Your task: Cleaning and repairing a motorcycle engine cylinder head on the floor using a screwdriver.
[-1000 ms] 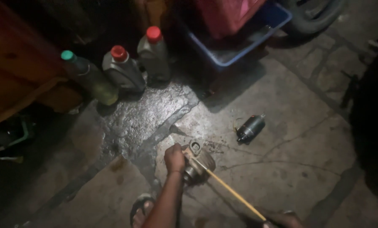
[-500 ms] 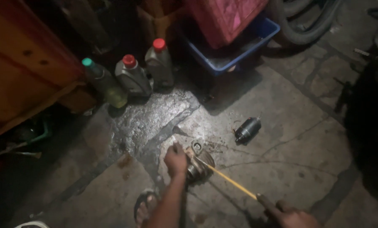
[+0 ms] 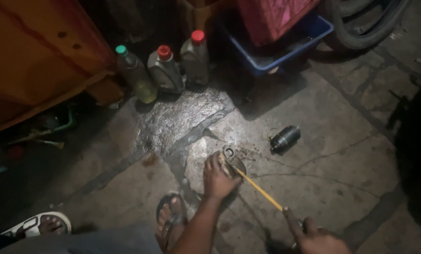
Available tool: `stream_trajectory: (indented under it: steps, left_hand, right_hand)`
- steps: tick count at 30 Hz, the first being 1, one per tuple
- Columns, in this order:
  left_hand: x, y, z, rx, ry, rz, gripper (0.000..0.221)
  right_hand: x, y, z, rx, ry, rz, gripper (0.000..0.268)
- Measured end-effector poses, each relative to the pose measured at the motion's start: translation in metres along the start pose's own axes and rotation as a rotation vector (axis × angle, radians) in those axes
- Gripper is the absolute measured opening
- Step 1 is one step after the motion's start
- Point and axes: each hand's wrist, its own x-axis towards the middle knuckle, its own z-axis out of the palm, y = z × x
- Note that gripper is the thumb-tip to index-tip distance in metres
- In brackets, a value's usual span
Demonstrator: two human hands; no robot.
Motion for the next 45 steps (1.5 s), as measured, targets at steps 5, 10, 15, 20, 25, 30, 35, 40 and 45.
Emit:
stream_trajectory:
  steps: [5,10,15,20,25,30,35,40,45]
  left_hand:
    - [0.007,0.027,-0.002,-0.053,0.038,-0.237,0.094]
    - [0.013,0.022,0.005,-0.043,0.181,-0.276,0.067]
    - [0.017,0.024,0.004,-0.001,0.187,-0.3,0.064]
    - [0.025,0.023,0.006,-0.007,0.252,-0.177,0.064]
    - [0.025,0.026,-0.001,0.001,0.158,-0.27,0.065]
    - [0.022,0.011,0.014,0.049,0.18,-0.214,0.06]
    - [0.016,0.01,0.011,0.097,0.207,-0.127,0.056]
    - [0.013,0.008,0.013,0.122,0.172,-0.114,0.059]
    - [0.019,0.017,0.006,0.128,0.131,-0.153,0.061]
  right_hand:
    - [-0.006,-0.035,-0.022,-0.229,-0.02,0.032,0.076]
    - [-0.008,-0.055,0.019,-0.322,0.283,0.216,0.074]
    - [-0.009,-0.045,0.019,-0.32,0.463,0.249,0.062]
    - [-0.001,-0.046,-0.072,-0.233,0.027,0.199,0.077]
    - [0.01,-0.046,-0.11,-0.287,-0.199,0.005,0.073]
    - [0.022,-0.013,-0.144,-0.061,-0.532,0.005,0.076]
    - [0.023,0.02,-0.166,0.023,-0.511,-0.12,0.076]
    - [0.025,0.043,-0.155,-0.087,-0.424,-0.209,0.085]
    - [0.019,0.033,-0.14,-0.018,-0.499,-0.123,0.087]
